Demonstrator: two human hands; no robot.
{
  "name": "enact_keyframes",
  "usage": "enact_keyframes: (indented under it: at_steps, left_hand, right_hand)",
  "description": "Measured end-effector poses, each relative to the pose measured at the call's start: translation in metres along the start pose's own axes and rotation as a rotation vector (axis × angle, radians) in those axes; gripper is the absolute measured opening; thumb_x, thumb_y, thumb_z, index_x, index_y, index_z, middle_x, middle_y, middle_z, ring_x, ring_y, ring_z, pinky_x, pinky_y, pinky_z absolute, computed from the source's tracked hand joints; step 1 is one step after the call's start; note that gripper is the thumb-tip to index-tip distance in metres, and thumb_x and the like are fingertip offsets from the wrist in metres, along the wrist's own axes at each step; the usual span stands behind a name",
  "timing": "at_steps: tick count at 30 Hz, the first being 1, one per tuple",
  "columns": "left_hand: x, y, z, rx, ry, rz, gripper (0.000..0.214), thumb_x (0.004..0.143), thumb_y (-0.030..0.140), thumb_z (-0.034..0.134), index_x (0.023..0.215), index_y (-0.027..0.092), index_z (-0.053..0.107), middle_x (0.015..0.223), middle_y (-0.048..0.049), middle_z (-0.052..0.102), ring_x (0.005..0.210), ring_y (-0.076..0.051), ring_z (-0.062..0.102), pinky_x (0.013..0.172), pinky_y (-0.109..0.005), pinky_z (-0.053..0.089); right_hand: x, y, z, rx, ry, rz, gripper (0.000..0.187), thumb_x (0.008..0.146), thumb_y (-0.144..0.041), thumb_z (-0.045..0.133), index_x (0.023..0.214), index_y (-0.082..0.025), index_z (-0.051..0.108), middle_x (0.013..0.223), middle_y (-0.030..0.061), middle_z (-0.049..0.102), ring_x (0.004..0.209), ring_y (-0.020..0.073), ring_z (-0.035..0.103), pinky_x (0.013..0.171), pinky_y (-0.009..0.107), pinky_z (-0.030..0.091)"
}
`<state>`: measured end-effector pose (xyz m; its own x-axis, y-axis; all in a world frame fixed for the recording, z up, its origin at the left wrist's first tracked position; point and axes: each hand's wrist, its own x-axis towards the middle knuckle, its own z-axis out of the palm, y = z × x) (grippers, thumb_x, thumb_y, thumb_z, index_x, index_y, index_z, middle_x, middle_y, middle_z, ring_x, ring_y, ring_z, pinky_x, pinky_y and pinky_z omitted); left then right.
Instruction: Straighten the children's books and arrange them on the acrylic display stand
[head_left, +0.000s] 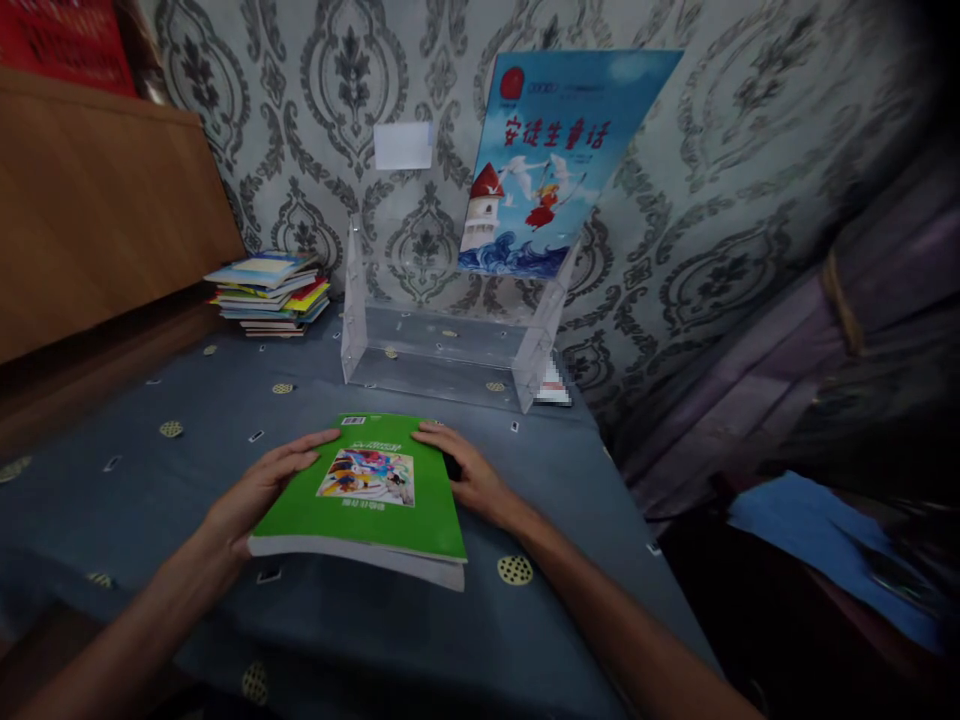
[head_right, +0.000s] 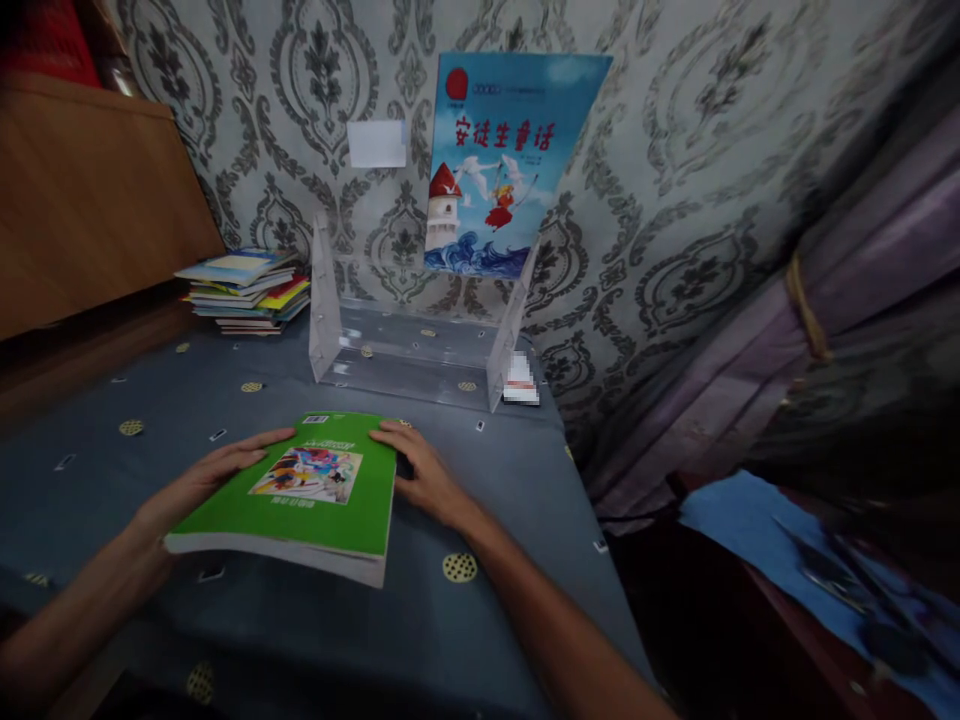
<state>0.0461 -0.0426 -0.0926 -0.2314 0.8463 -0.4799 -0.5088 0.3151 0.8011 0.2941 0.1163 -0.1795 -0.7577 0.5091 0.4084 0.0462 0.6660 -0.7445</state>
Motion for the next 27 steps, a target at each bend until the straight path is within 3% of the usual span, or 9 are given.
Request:
enact_keyframes:
  at_steps: [4, 7, 13, 17, 20, 22, 25, 27]
  left_hand:
    - [0.003, -0.007, -0.011, 0.007, -0.095, 0.013, 0.045, 0.069, 0.020, 0.080, 0.114, 0.021, 0.074, 0.114, -0.0095, 0.075, 0.082, -0.026, 0.075, 0.067, -0.032, 0.062]
    - [0.006, -0.008, -0.018, 0.038, -0.143, 0.047, 0.043, 0.072, 0.028, 0.082, 0.114, 0.022, 0.076, 0.128, -0.0079, 0.070, 0.097, -0.027, 0.073, 0.076, -0.029, 0.061]
    - [0.007, -0.002, -0.020, 0.177, -0.206, 0.015, 0.061, 0.080, 0.062, 0.070, 0.125, 0.021, 0.069, 0.136, -0.0123, 0.064, 0.115, -0.033, 0.066, 0.091, -0.036, 0.057]
    - [-0.009, 0.008, -0.013, 0.243, -0.252, 0.199, 0.073, 0.075, 0.080, 0.061, 0.119, 0.022, 0.072, 0.141, -0.0109, 0.060, 0.139, -0.035, 0.047, 0.108, -0.042, 0.047]
    - [-0.027, 0.019, -0.011, 0.299, -0.343, 0.329, 0.089, 0.060, 0.093, 0.059, 0.106, 0.019, 0.077, 0.127, -0.0162, 0.068, 0.135, -0.041, 0.049, 0.110, -0.050, 0.043]
    - [-0.038, 0.027, -0.011, 0.326, -0.330, 0.405, 0.081, 0.053, 0.088, 0.068, 0.095, 0.019, 0.079, 0.114, -0.0164, 0.073, 0.125, -0.043, 0.057, 0.106, -0.052, 0.045]
    - [-0.048, 0.035, -0.007, 0.443, -0.220, 0.513, 0.061, 0.047, 0.057, 0.090, 0.096, 0.023, 0.079, 0.112, -0.0111, 0.074, 0.115, -0.042, 0.062, 0.099, -0.046, 0.051]
    - [-0.048, 0.038, -0.002, 0.567, -0.115, 0.609, 0.056, 0.047, 0.042, 0.094, 0.097, 0.024, 0.078, 0.110, -0.0072, 0.074, 0.112, -0.039, 0.063, 0.096, -0.039, 0.053]
  right_hand:
    - [0.000, -0.005, 0.002, -0.126, 0.084, -0.021, 0.040, 0.093, -0.036, 0.065, 0.132, -0.034, 0.063, 0.137, 0.0092, 0.063, 0.129, 0.0271, 0.057, 0.110, 0.054, 0.039]
    - [0.002, -0.015, -0.003, -0.100, 0.158, -0.064, 0.030, 0.093, -0.039, 0.065, 0.122, -0.033, 0.070, 0.118, 0.0074, 0.072, 0.112, 0.0258, 0.065, 0.102, 0.050, 0.045]
    - [0.007, -0.040, -0.012, 0.000, 0.335, -0.110, 0.023, 0.090, -0.044, 0.067, 0.105, -0.029, 0.077, 0.092, 0.0045, 0.070, 0.085, 0.0211, 0.064, 0.078, 0.036, 0.053]
    - [0.016, -0.063, -0.020, -0.121, 0.375, -0.117, 0.028, 0.089, -0.051, 0.066, 0.094, -0.027, 0.079, 0.076, 0.0027, 0.062, 0.074, 0.0200, 0.058, 0.068, 0.034, 0.048]
    - [0.026, -0.080, -0.025, -0.238, 0.351, -0.144, 0.030, 0.089, -0.052, 0.067, 0.090, -0.025, 0.079, 0.070, 0.0017, 0.058, 0.070, 0.0192, 0.053, 0.064, 0.033, 0.044]
    - [0.034, -0.089, -0.027, -0.304, 0.336, -0.164, 0.032, 0.089, -0.054, 0.067, 0.085, -0.024, 0.078, 0.068, 0.0010, 0.056, 0.069, 0.0183, 0.052, 0.064, 0.032, 0.042]
    - [0.048, -0.096, -0.027, -0.360, 0.342, -0.168, 0.040, 0.089, -0.058, 0.066, 0.075, -0.021, 0.074, 0.064, 0.0005, 0.054, 0.067, 0.0174, 0.051, 0.062, 0.031, 0.038]
    - [0.057, -0.100, -0.026, -0.375, 0.343, -0.141, 0.044, 0.087, -0.060, 0.066, 0.069, -0.021, 0.071, 0.064, 0.0007, 0.054, 0.067, 0.0172, 0.051, 0.060, 0.030, 0.036]
